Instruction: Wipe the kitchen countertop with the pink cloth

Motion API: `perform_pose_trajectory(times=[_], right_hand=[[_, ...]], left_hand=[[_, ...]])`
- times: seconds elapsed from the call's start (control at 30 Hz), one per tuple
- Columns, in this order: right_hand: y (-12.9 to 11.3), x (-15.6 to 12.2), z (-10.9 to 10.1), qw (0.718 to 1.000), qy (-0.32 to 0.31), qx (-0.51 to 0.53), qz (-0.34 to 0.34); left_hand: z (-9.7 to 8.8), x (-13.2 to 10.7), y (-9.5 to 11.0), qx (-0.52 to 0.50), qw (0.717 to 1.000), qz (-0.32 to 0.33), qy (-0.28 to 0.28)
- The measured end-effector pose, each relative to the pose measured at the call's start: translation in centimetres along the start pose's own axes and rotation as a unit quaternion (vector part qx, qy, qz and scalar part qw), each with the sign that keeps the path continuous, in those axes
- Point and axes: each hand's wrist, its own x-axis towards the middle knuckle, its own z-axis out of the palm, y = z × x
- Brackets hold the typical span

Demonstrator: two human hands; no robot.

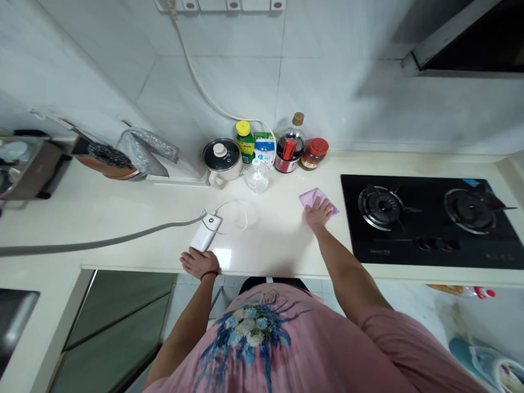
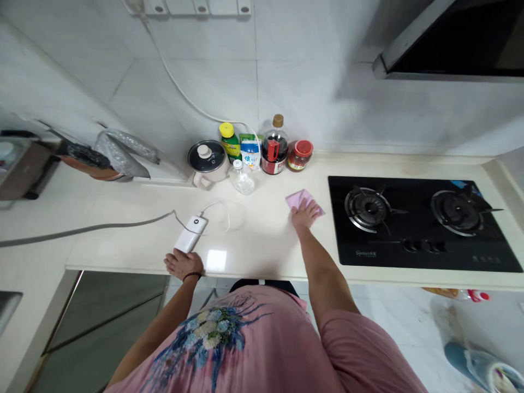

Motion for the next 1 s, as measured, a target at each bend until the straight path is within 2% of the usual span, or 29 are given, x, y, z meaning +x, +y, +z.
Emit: perform_pose_trajectory(times=[0.07,0.17,0.23,0.3,0.37,0.43,0.5,0.67,0.73,0.8,0.87,0.9,0.93,1.0], right_hand=[[-4.8,-1.7,1.7,0.996,-0.029,-0.025,-0.077],[-10.5,-7.9,5.5,0.96,-0.1,-0.052,-0.255],[-12.2,-12.7,7.8,0.914,-0.128,-0.05,-0.381],[-11.9,-16.2,9.2,0.863,-0.137,-0.036,-0.485],[-9.9,-17.8,9.4,0.83,-0.134,-0.027,-0.541],[-6.4,-17.5,8.5,0.83,-0.124,-0.032,-0.543],[-1.7,-16.2,7.0,0.857,-0.105,-0.051,-0.502],[12.7,-13.9,2.9,0.942,-0.011,-0.104,-0.318],[17.8,-13.9,1.7,0.956,0.03,-0.108,-0.27],[21.3,-14.0,0.6,0.962,0.049,-0.1,-0.248],[22.7,-13.8,-0.4,0.968,0.051,-0.086,-0.231],[22.6,-13.4,-0.9,0.971,0.05,-0.077,-0.22],[21.8,-12.8,-1.5,0.975,0.05,-0.064,-0.208],[18.5,-10.8,-2.7,0.981,0.055,-0.015,-0.186]], left_hand=[[0.1,0.0,0.0,0.0,1.0,-0.001,0.0],[0.0,0.1,-0.1,0.003,1.0,-0.003,0.0],[-0.1,0.1,0.0,0.007,1.0,-0.002,-0.002],[-0.2,0.1,0.1,0.009,1.0,-0.001,-0.004],[-0.2,0.1,0.2,0.008,1.0,-0.001,-0.004],[-0.2,0.1,0.2,0.006,1.0,-0.001,-0.005],[-0.1,0.1,0.2,0.004,1.0,0.0,-0.004],[0.0,0.0,0.1,-0.001,1.0,-0.003,0.0],[0.1,0.0,0.0,-0.003,1.0,-0.004,-0.001],[0.1,0.0,-0.1,-0.004,1.0,-0.005,-0.002],[0.2,0.0,-0.1,-0.005,1.0,-0.007,-0.003],[0.3,0.0,-0.2,-0.005,1.0,-0.01,-0.003],[0.4,0.1,-0.2,-0.006,1.0,-0.013,-0.003],[0.5,0.1,-0.2,-0.009,1.0,-0.018,-0.004]])
